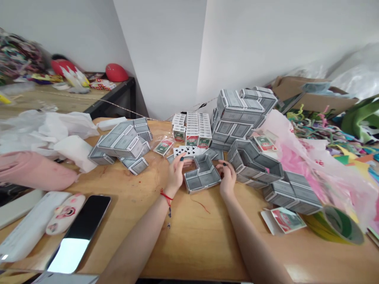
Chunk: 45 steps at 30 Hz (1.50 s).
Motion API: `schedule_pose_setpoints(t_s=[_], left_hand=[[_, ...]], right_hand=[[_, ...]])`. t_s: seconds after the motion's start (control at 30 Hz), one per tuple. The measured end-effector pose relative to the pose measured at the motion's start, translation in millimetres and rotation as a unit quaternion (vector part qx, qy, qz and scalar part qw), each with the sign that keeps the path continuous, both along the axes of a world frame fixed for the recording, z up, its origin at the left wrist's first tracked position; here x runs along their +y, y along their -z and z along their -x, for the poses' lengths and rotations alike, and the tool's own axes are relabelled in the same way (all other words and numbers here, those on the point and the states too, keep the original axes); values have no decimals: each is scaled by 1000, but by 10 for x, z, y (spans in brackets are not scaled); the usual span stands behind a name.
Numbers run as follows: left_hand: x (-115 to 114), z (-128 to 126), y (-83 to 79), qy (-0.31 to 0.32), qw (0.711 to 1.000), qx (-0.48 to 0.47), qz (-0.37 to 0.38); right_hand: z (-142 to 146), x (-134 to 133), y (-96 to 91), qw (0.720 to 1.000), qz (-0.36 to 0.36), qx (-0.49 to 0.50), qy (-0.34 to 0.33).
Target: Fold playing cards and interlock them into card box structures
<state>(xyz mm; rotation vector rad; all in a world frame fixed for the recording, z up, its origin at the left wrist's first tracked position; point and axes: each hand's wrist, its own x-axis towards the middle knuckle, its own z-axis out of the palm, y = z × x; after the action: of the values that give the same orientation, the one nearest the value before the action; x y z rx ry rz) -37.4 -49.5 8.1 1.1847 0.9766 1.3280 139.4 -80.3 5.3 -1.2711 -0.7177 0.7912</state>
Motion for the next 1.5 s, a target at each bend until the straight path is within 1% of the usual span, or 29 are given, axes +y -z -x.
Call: schedule_pose_setpoints(t_s=[0.03,0.1,0.2,0.27,0.3,0.33,0.47,0.6,0.67,0.7,0.8,0.83,0.9,0.97,1.0,1.07,1.3,1.4,1.5], left_hand=[[18,19,4,10,1000,-10,3],[28,52,8,10,1000,-22,-11],[-32,36,-13,5,998,-9,-55],[-93,-21,-45,21,997,28,-69],[-118,-55,-62,39,996,47,-69],[-137,-87,-79,42,996,51,-65],[-140,-157,-121,59,997,19,-40],[-98,-164,-117,66,997,18,-40],[-73,-166,-95,48,998,19,-38],[-61,-165,-80,26,999,17,-32],[-54,-143,-41,-65,998,-6,5],[-68,-130,-37,-85,996,-13,12],[-118,-108,-50,-76,997,-1,-17],[-176,-110,-74,-58,994,55,-72],[-199,-122,-83,-61,992,76,-79],[-216,-163,-80,-108,988,90,-70],[-124,-266,33,-153,984,87,-40],[-110,-256,32,-156,982,102,-38],[-87,-194,-7,-126,985,117,-23]], right_hand=[[-15,12,5,1000,-1,22,-10],[-34,32,3,997,-18,67,-42],[-24,39,-10,987,-39,99,-120],[4,25,-15,983,-26,72,-165],[20,14,-16,982,-15,50,-183],[37,1,-16,980,-5,30,-195],[84,-38,-25,975,19,1,-221],[105,-40,-32,975,23,0,-221],[113,-31,-28,977,23,4,-211],[116,-27,-26,979,22,7,-204],[125,-23,-23,984,14,-6,-175],[129,-26,-26,986,11,-16,-164],[142,-35,-33,989,5,-33,-143],[162,-48,-41,991,2,-36,-133],[175,-54,-44,991,2,-34,-131],[202,-65,-48,991,5,-27,-132],[266,-79,-36,994,8,-25,-109],[255,-72,-6,994,-2,-16,-113],[201,-49,36,992,-24,18,-121]])
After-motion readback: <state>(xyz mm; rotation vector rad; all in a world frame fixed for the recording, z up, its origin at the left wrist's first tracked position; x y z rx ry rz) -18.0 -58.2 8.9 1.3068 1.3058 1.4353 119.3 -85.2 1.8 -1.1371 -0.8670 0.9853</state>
